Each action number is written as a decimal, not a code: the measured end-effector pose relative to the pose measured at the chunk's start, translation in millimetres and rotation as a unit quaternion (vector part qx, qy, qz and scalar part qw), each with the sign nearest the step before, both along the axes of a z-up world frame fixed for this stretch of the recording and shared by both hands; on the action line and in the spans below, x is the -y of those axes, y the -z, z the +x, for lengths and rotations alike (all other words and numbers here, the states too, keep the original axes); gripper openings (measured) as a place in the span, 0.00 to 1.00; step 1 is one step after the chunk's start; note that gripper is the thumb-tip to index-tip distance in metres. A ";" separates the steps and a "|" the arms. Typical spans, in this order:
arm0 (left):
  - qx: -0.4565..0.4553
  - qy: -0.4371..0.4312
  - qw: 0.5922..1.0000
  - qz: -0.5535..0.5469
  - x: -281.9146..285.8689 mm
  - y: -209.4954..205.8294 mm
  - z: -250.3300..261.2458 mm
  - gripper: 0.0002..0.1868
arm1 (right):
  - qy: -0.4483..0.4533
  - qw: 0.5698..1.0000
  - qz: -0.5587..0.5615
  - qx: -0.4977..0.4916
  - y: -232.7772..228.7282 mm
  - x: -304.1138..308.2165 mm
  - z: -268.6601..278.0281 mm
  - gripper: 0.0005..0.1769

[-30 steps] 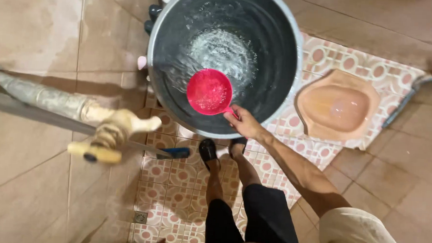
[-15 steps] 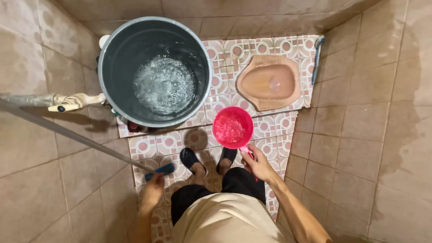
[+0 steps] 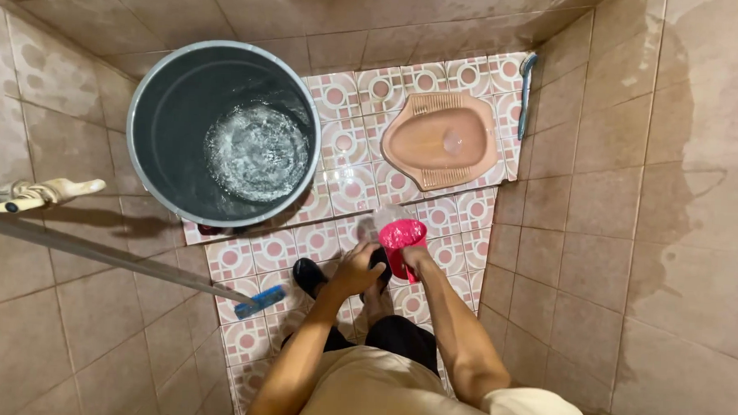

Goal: Cleaning a bathroom including mopping the floor and organizing toiletries.

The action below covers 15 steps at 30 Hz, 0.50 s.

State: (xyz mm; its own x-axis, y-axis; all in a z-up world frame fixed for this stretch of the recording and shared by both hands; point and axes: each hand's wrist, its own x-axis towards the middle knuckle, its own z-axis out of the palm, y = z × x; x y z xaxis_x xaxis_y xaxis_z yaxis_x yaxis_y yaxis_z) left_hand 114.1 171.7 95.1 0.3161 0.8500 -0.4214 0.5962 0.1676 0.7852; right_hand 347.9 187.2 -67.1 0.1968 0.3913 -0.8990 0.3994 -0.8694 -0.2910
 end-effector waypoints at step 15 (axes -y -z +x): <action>-0.016 -0.124 0.976 -0.176 18.5 -42.0 -3.5 0.30 | 0.205 0.960 0.056 -0.184 -67.4 -22.1 33.7 0.18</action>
State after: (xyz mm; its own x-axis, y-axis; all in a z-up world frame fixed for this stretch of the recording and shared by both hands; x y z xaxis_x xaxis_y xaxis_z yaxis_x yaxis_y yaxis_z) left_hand 110.6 153.2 137.2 0.1003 0.6996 -0.7075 0.5264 0.5661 0.6344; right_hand 381.6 209.3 0.3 0.0331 0.4477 -0.8936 -0.1167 -0.8862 -0.4483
